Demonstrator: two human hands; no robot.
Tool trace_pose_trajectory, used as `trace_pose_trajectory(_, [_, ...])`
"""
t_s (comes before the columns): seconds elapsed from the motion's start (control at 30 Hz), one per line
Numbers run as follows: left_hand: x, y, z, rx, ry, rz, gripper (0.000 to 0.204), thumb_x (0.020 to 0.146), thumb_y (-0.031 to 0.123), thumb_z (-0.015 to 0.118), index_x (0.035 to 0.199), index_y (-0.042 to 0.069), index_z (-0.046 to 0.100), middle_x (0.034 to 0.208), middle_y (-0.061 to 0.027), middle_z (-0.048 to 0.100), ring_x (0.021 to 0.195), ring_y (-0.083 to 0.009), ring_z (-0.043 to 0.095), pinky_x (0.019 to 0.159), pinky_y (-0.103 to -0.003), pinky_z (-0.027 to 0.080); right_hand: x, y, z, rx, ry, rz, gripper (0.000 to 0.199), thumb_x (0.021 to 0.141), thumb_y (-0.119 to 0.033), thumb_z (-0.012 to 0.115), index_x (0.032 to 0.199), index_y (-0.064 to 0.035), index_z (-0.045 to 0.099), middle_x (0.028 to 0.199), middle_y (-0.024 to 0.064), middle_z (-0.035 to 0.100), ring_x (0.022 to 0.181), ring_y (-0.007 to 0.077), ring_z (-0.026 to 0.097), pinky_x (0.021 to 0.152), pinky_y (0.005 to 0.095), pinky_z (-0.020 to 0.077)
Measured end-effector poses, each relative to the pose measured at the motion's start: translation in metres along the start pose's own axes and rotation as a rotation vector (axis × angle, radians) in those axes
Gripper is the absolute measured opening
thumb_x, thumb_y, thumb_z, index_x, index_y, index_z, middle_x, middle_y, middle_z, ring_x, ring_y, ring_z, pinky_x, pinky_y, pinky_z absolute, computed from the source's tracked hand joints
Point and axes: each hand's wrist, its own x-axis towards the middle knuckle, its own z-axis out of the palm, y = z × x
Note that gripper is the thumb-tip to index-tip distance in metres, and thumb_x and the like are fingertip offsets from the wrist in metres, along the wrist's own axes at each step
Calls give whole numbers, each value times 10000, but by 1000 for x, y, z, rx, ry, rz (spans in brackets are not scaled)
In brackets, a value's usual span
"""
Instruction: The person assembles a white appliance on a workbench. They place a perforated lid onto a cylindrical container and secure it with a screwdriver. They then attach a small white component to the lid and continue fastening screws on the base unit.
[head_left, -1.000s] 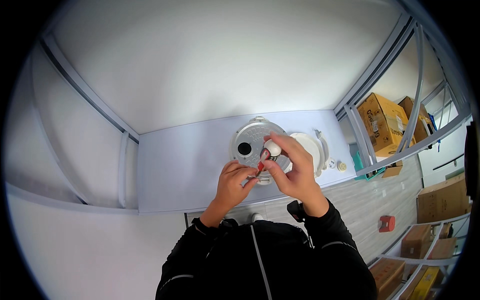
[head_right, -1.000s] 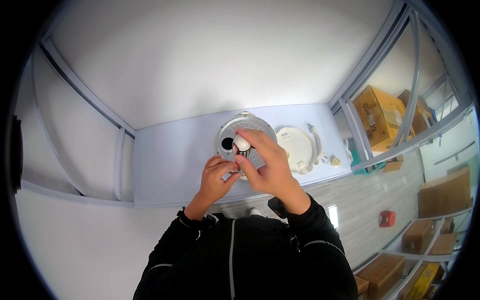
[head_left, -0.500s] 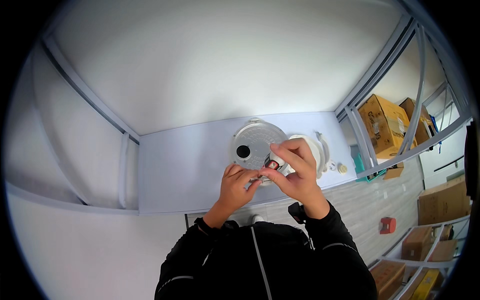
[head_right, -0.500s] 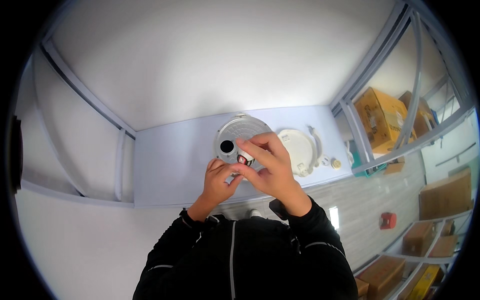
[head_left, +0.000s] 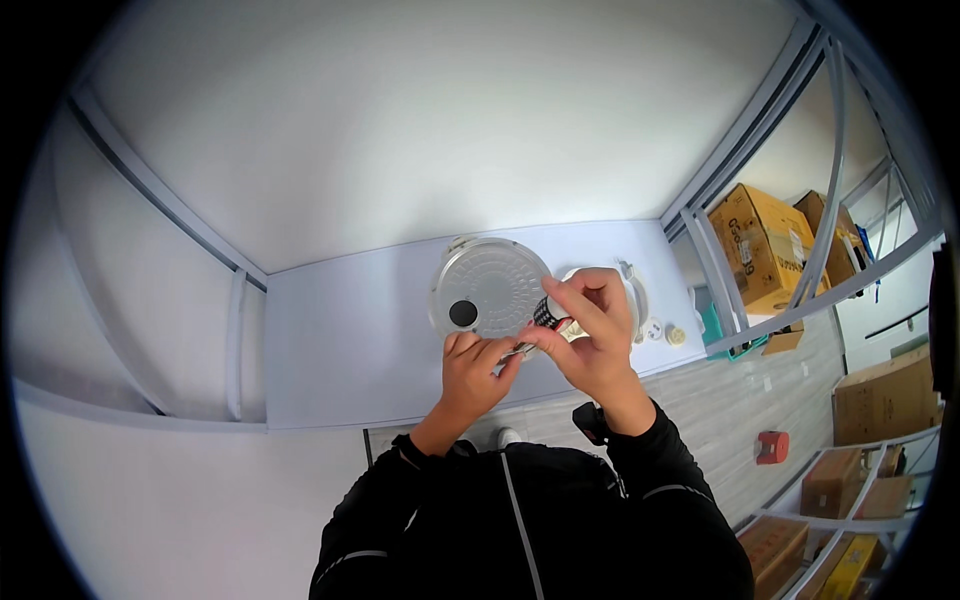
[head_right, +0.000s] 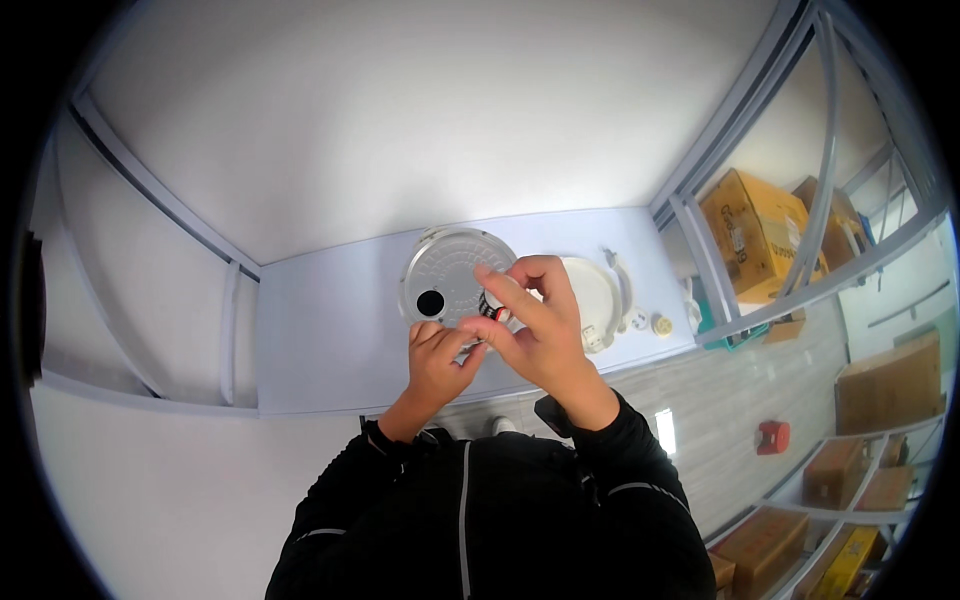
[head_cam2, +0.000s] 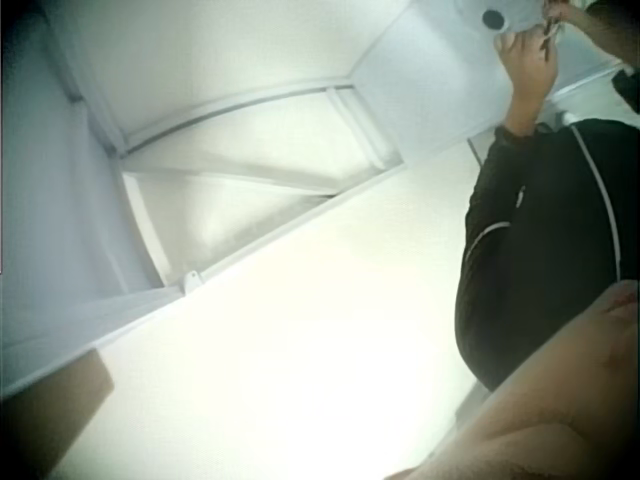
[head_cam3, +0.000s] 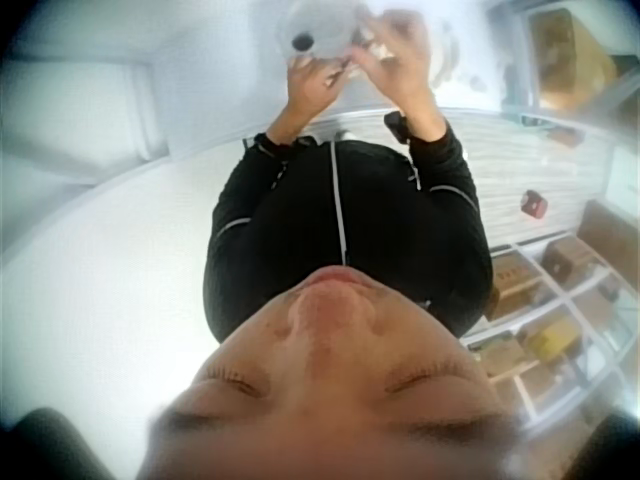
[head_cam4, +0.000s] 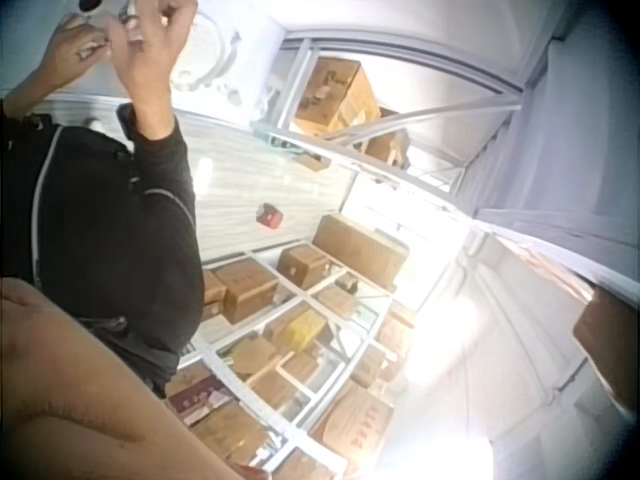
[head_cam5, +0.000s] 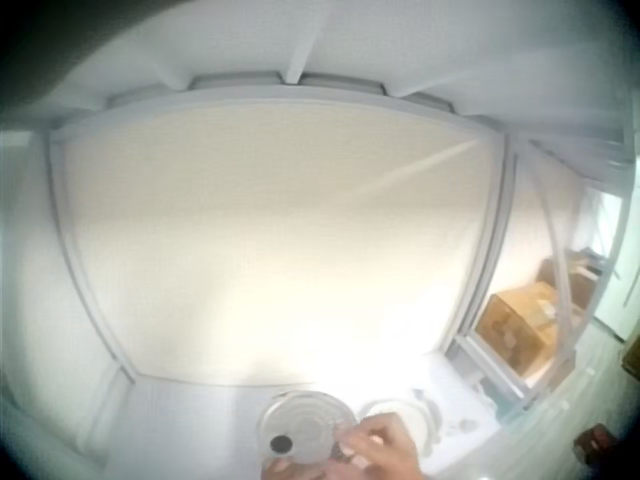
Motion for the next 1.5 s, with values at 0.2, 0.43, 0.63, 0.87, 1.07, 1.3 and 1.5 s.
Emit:
trace_pose_trajectory(0.2, [2, 3, 2, -19, 37, -23, 245, 753, 142, 872, 976, 148, 770, 834, 51, 748, 793, -192, 594, 824, -367, 429, 10, -10, 2, 217, 42, 102, 551, 886, -101, 836, 1394, 1, 650, 1275, 167, 608, 1011, 301, 640, 845, 386, 558])
trace_pose_trajectory(0.43, [6, 5, -1, -19, 6, -66, 255, 712, 145, 905, 926, 149, 765, 836, 58, 745, 773, -197, 602, 808, -372, 434, -3, 18, -5, 37, -41, -42, 519, 945, -103, 758, 1425, 26, 611, 1278, 186, 620, 1078, 299, 651, 940, 373, 539])
trace_pose_trajectory(0.63, [9, 8, -5, -39, -41, -135, 234, 731, 152, 904, 919, 147, 765, 877, 56, 776, 790, -190, 623, 836, -367, 440, 16, 2, -7, 314, -62, 2, 603, 865, -141, 862, 1411, -13, 644, 1145, 160, 648, 1031, 279, 648, 847, 345, 559])
trace_pose_trajectory(0.87, [12, 7, -7, -78, -77, -161, 231, 736, 131, 902, 917, 138, 760, 892, 42, 782, 771, -199, 626, 843, -371, 442, 0, 23, -5, 127, -86, -99, 628, 857, -192, 874, 1411, -5, 643, 1246, 191, 656, 1029, 306, 673, 887, 384, 562])
trace_pose_trajectory(1.07, [11, 5, -8, -115, -94, -178, 246, 732, 127, 908, 922, 120, 751, 905, 26, 786, 774, -218, 629, 857, -381, 452, 12, 6, 3, 319, 67, -43, 566, 810, -213, 918, 1306, -28, 720, 1131, 133, 642, 860, 247, 646, 744, 353, 546])
trace_pose_trajectory(1.3, [11, 6, -8, -136, -104, -194, 251, 731, 127, 914, 919, 110, 749, 913, 9, 788, 782, -230, 629, 881, -388, 457, 2, 28, -4, 80, 16, -100, 502, 854, -94, 829, 1331, 0, 708, 1212, 149, 607, 937, 260, 643, 805, 332, 560])
trace_pose_trajectory(1.5, [8, 2, -7, -151, -133, -222, 247, 739, 108, 903, 934, 113, 753, 932, 4, 789, 802, -226, 628, 909, -385, 450, 18, 27, 0, 254, -41, -110, 653, 816, -129, 892, 1408, -7, 645, 1263, 166, 624, 988, 289, 667, 901, 362, 556])
